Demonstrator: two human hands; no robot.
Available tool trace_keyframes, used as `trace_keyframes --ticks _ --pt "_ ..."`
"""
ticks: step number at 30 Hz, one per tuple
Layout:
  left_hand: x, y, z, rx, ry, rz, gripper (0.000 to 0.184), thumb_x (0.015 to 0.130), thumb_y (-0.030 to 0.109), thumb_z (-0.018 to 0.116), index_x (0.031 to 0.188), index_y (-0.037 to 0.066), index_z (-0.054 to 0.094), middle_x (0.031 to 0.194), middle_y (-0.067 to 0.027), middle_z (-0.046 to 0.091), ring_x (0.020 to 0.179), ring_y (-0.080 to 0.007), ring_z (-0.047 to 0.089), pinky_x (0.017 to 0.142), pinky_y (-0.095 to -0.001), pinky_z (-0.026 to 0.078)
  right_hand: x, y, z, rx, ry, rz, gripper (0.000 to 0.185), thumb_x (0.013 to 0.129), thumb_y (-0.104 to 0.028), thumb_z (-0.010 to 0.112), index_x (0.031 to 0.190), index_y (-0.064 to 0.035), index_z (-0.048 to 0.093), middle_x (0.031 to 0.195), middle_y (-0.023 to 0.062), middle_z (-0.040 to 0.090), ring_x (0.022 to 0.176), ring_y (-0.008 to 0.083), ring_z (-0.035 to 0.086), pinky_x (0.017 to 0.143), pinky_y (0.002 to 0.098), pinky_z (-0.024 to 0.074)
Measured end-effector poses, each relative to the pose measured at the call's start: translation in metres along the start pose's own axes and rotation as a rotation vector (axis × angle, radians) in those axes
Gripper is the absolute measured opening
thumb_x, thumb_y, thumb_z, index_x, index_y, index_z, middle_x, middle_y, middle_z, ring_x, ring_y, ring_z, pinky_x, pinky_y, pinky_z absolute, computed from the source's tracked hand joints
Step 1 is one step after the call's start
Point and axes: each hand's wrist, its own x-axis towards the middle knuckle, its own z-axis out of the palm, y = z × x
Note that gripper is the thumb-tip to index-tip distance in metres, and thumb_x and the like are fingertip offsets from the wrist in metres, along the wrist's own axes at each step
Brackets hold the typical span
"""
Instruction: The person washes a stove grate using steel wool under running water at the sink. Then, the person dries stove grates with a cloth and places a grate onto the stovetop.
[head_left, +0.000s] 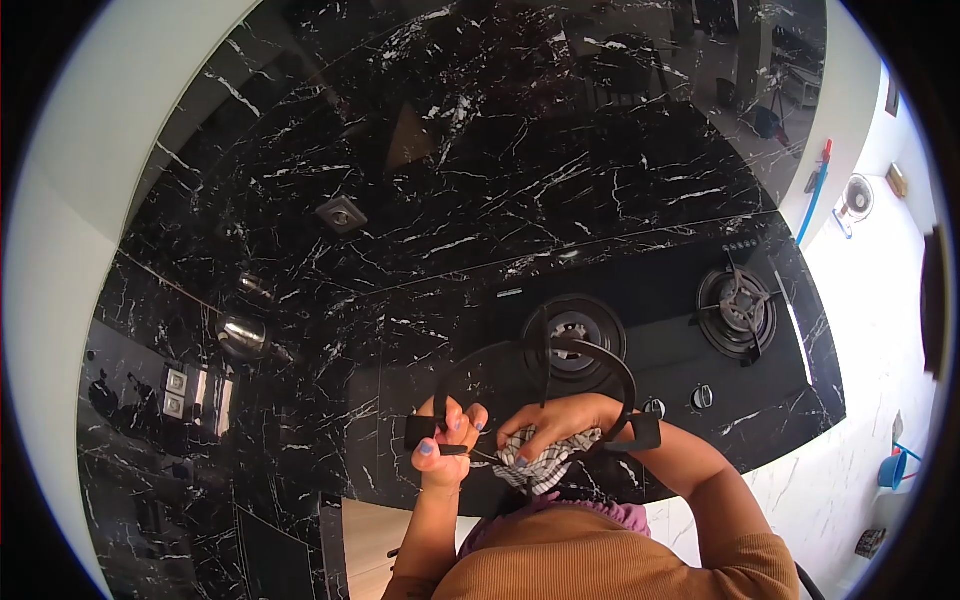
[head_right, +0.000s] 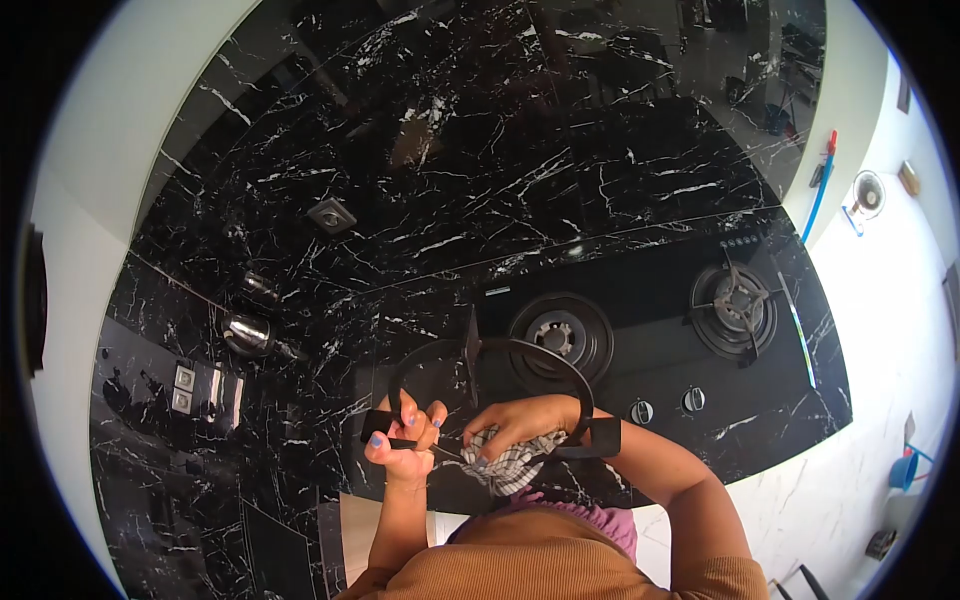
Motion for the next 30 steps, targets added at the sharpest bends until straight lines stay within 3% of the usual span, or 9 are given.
trace_keyframes --ticks 2,4,6,14,18,20,24,27,30 --pt "0.002 -0.001 -0.002 -0.054 -0.005 -0.028 0.057 0.070 0.061 0.066 0.076 0.009 0.044 0.051 0.0090 0.022 0.042 -0.0037 0.016 0.063 -0.0277 0.032 0.004 0.003 -0.002 -0.024 0.027 -0.053 0.037 0.081 -0.021 0.065 0.109 0.0020 0.058 0.098 0.0056 0.060 0.094 0.0127 0.053 0.085 0.0280 0.0418" --pt "0.005 0.000 -0.002 -0.073 -0.024 -0.063 0.057 0.068 0.059 0.068 0.077 0.008 0.046 0.052 0.0088 0.024 0.044 -0.0039 0.019 0.064 -0.0282 0.033 0.015 -0.003 0.007 -0.097 0.370 -0.336 0.030 0.083 -0.021 0.068 0.104 -0.0014 0.060 0.101 0.0056 0.059 0.096 0.0114 0.051 0.085 0.0282 0.0411" --pt "0.001 0.000 0.002 -0.063 -0.055 -0.115 0.057 0.068 0.059 0.068 0.077 0.007 0.047 0.053 0.0085 0.025 0.044 -0.0041 0.020 0.065 -0.0288 0.033 0.025 0.005 0.009 0.060 0.421 -0.380 0.029 0.084 -0.021 0.068 0.105 -0.0024 0.061 0.108 0.0061 0.057 0.103 0.0132 0.049 0.091 0.0294 0.0393" --pt "0.005 0.002 -0.019 -0.112 -0.096 -0.036 0.054 0.066 0.055 0.068 0.074 0.005 0.051 0.052 0.0080 0.028 0.046 -0.0055 0.022 0.068 -0.0279 0.033 -0.005 0.022 0.002 0.323 -0.180 0.013 0.028 0.084 -0.024 0.063 0.099 -0.0005 0.058 0.086 0.0010 0.058 0.082 0.0076 0.053 0.071 0.0235 0.0427" --pt "0.009 0.018 -0.014 0.044 -0.099 0.017 0.060 0.067 0.064 0.066 0.071 0.006 0.048 0.048 0.0098 0.021 0.040 -0.0034 0.016 0.064 -0.0283 0.033 -0.029 0.040 -0.008 0.262 0.105 0.042 0.039 0.081 -0.030 0.068 0.106 -0.0010 0.061 0.092 0.0021 0.060 0.088 0.0121 0.056 0.081 0.0269 0.0442" --pt "0.009 0.015 -0.026 -0.074 -0.215 -0.040 0.052 0.066 0.053 0.069 0.076 0.006 0.049 0.053 0.0067 0.030 0.046 -0.0046 0.022 0.068 -0.0279 0.032 -0.033 0.022 -0.003 0.292 0.224 0.045 0.045 0.079 -0.035 0.071 0.106 -0.0017 0.062 0.094 0.0030 0.061 0.091 0.0120 0.057 0.083 0.0269 0.0448" --pt "0.007 0.011 -0.016 -0.108 -0.140 -0.049 0.051 0.067 0.053 0.068 0.073 0.007 0.047 0.053 0.0068 0.028 0.045 -0.0051 0.022 0.067 -0.0283 0.033 -0.014 0.026 0.009 0.372 0.086 -0.055 0.036 0.078 -0.032 0.073 0.095 -0.0030 0.061 0.088 0.0010 0.060 0.084 0.0105 0.056 0.075 0.0269 0.0441" --pt "0.011 0.001 -0.011 -0.139 -0.124 -0.070 0.051 0.067 0.053 0.067 0.072 0.007 0.048 0.051 0.0074 0.026 0.045 -0.0053 0.022 0.066 -0.0287 0.033 0.011 0.007 0.026 0.040 0.231 -0.203 0.017 0.087 -0.018 0.066 0.093 -0.0032 0.059 0.083 -0.0001 0.059 0.080 0.0079 0.052 0.074 0.0256 0.0436" --pt "0.016 0.000 -0.009 -0.112 -0.148 -0.055 0.052 0.069 0.056 0.066 0.074 0.006 0.050 0.050 0.0084 0.025 0.043 -0.0049 0.021 0.064 -0.0286 0.033 0.023 0.017 0.028 0.041 0.422 -0.185 0.021 0.088 -0.023 0.066 0.090 -0.0029 0.059 0.080 0.0004 0.059 0.077 0.0085 0.052 0.072 0.0276 0.0433"
